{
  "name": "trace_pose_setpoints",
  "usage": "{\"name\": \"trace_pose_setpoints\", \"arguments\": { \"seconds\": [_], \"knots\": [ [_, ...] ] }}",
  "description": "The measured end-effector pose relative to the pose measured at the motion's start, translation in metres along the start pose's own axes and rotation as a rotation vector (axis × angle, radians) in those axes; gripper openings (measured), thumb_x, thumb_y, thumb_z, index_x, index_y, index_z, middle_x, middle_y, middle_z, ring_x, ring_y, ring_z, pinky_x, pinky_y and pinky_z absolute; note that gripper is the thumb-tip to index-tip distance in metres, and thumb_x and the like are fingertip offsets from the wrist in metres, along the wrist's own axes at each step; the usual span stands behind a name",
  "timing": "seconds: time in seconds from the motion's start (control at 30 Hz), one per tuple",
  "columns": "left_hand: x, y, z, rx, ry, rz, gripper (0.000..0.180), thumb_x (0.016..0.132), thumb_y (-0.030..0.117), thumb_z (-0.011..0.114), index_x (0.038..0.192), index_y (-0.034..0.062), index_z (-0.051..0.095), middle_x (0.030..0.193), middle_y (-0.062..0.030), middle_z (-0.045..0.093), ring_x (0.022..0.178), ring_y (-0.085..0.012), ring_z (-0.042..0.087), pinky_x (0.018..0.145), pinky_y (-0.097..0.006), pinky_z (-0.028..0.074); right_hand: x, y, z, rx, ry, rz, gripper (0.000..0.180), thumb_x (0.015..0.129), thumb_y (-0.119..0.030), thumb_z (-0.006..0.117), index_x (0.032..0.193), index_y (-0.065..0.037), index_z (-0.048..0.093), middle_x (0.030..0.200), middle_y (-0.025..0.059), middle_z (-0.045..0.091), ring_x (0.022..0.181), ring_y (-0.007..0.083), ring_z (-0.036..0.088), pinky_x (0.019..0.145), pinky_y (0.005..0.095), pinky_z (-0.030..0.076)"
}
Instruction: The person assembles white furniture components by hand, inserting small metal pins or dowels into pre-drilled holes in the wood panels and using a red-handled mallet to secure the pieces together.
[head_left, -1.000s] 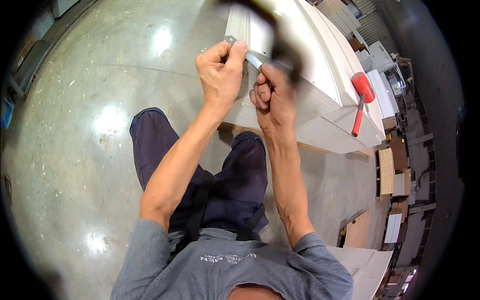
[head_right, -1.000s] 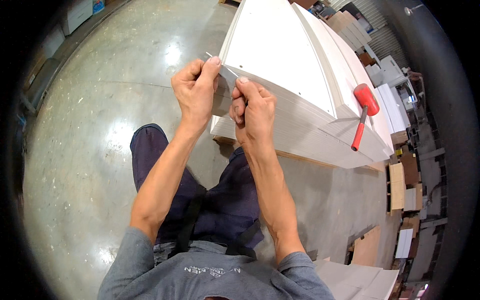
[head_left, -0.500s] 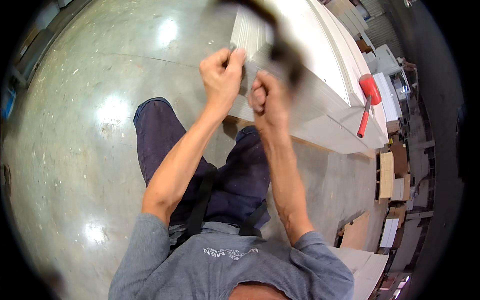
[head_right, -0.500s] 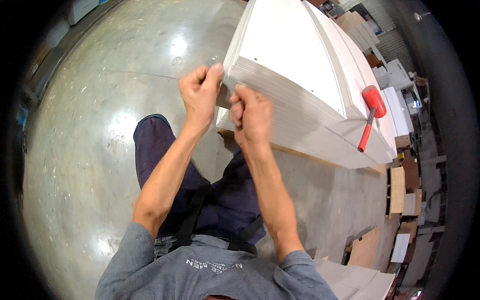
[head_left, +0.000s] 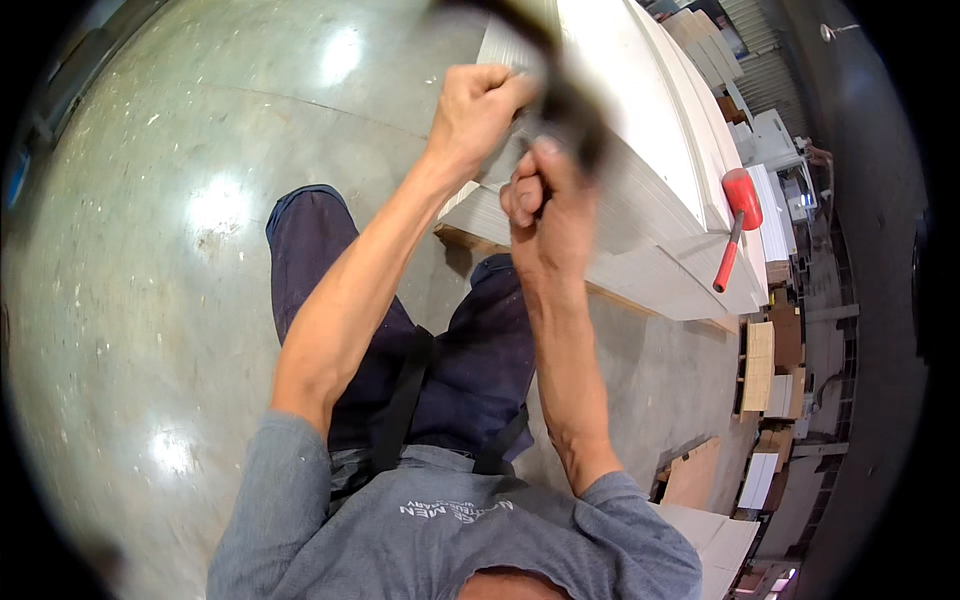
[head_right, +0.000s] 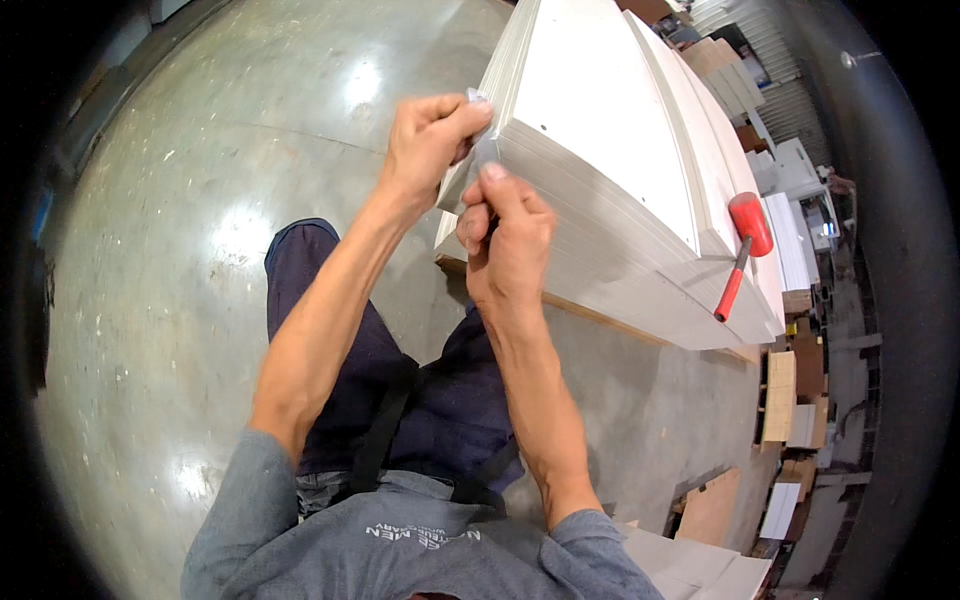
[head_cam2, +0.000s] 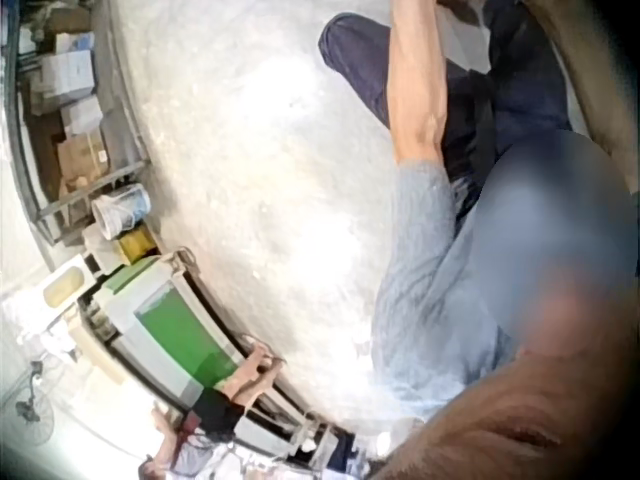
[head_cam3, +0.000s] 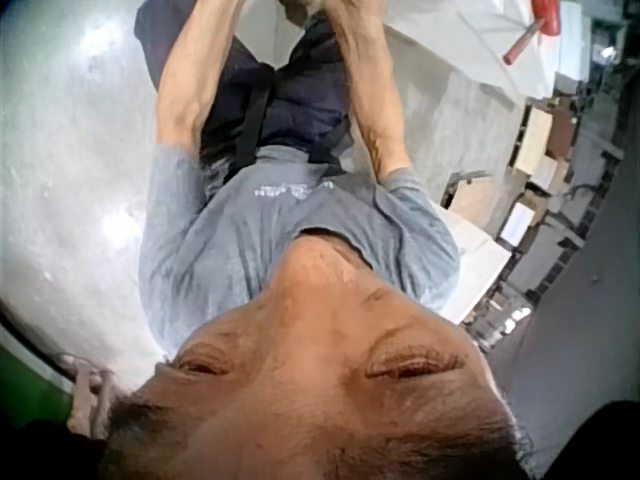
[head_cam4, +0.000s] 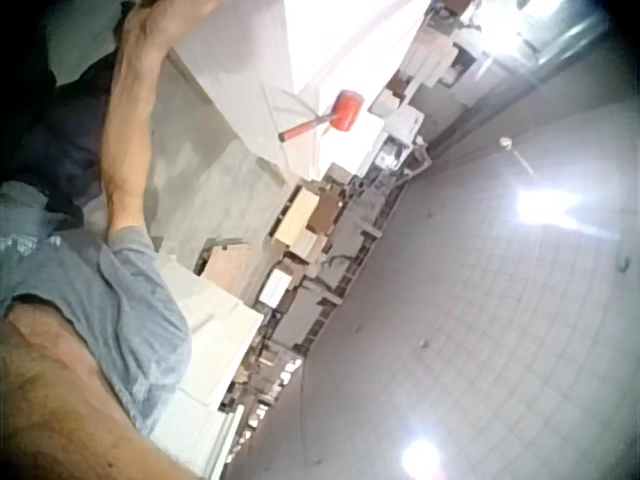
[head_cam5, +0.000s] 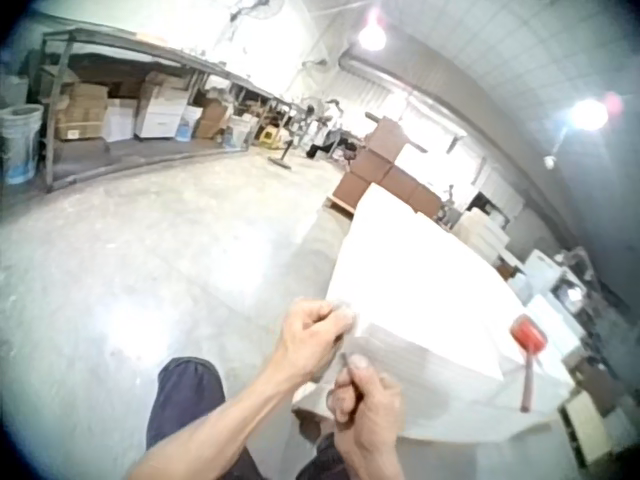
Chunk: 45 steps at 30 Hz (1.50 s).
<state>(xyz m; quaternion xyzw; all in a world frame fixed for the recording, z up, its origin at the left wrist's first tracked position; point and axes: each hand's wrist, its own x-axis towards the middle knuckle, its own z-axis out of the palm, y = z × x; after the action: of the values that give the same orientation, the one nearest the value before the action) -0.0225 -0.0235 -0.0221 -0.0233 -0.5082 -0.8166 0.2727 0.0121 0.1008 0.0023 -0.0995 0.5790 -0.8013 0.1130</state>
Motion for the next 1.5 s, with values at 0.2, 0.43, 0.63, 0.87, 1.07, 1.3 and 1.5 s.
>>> {"name": "trace_pose_setpoints", "arguments": {
  "seconds": [0.2, 0.43, 0.63, 0.87, 1.07, 1.3, 1.5],
  "knots": [
    [-0.031, -0.036, -0.025, -0.039, 0.088, -0.177, 0.036, 0.087, 0.012, 0.065, 0.054, 0.0083, 0.049, 0.053, 0.0063, 0.040, 0.048, -0.0042, 0.032, 0.045, -0.025, 0.024, -0.008, 0.045, -0.014, 0.017, 0.037, 0.171, 0.028, 0.094, -0.019, 0.059, 0.071, -0.003, 0.056, 0.052, 0.0023, 0.047, 0.043, 0.0107, 0.040, 0.042, 0.0254, 0.032],
    [-0.005, 0.005, 0.018, 0.167, 0.209, 0.281, 0.038, 0.088, 0.015, 0.065, 0.057, 0.0023, 0.046, 0.054, 0.0064, 0.038, 0.051, -0.0039, 0.032, 0.046, -0.026, 0.024, 0.010, -0.016, -0.007, 0.108, -0.063, -0.027, 0.029, 0.094, -0.019, 0.058, 0.070, -0.003, 0.056, 0.048, 0.0012, 0.043, 0.039, 0.0111, 0.034, 0.041, 0.0258, 0.029],
    [-0.051, -0.053, -0.011, 0.193, 0.277, 0.154, 0.041, 0.090, 0.016, 0.066, 0.057, 0.0014, 0.046, 0.054, 0.0067, 0.039, 0.053, -0.0037, 0.033, 0.045, -0.027, 0.025, 0.003, 0.058, -0.043, -0.086, 0.045, 0.165, 0.031, 0.095, -0.021, 0.058, 0.069, -0.005, 0.056, 0.048, -0.0012, 0.041, 0.039, 0.0106, 0.032, 0.040, 0.0257, 0.026],
    [-0.038, -0.037, -0.011, 0.212, 0.239, 0.140, 0.039, 0.091, 0.019, 0.065, 0.060, 0.0025, 0.049, 0.056, 0.0079, 0.039, 0.055, -0.0034, 0.033, 0.047, -0.026, 0.025, 0.008, 0.040, -0.033, -0.110, 0.043, 0.101, 0.029, 0.092, -0.020, 0.062, 0.068, -0.005, 0.060, 0.051, 0.0011, 0.049, 0.041, 0.0085, 0.039, 0.040, 0.0232, 0.029],
    [-0.039, -0.061, -0.024, 0.073, 0.218, 0.038, 0.039, 0.088, 0.017, 0.067, 0.056, 0.0063, 0.048, 0.055, 0.0068, 0.041, 0.052, -0.0040, 0.033, 0.047, -0.025, 0.026, 0.008, 0.063, -0.033, -0.145, 0.063, 0.122, 0.028, 0.093, -0.021, 0.062, 0.070, -0.004, 0.060, 0.053, 0.0006, 0.049, 0.043, 0.0081, 0.041, 0.039, 0.0238, 0.030],
    [-0.062, -0.105, -0.069, 0.017, 0.124, -0.352, 0.034, 0.084, 0.014, 0.070, 0.056, 0.0103, 0.051, 0.054, 0.0057, 0.042, 0.051, -0.0059, 0.036, 0.048, -0.025, 0.027, -0.013, 0.112, -0.035, -0.050, 0.067, 0.251, 0.030, 0.095, -0.023, 0.058, 0.073, -0.003, 0.059, 0.055, 0.0008, 0.048, 0.046, 0.0088, 0.041, 0.041, 0.0242, 0.030],
    [-0.019, -0.020, -0.036, -0.013, 0.101, -0.142, 0.032, 0.086, 0.015, 0.069, 0.060, 0.0084, 0.052, 0.056, 0.0051, 0.042, 0.053, -0.0062, 0.039, 0.050, -0.024, 0.030, -0.007, 0.053, -0.003, -0.077, -0.078, 0.162, 0.034, 0.096, -0.028, 0.057, 0.076, -0.001, 0.061, 0.057, 0.0012, 0.051, 0.048, 0.0103, 0.042, 0.046, 0.0261, 0.033]
  ]
}}
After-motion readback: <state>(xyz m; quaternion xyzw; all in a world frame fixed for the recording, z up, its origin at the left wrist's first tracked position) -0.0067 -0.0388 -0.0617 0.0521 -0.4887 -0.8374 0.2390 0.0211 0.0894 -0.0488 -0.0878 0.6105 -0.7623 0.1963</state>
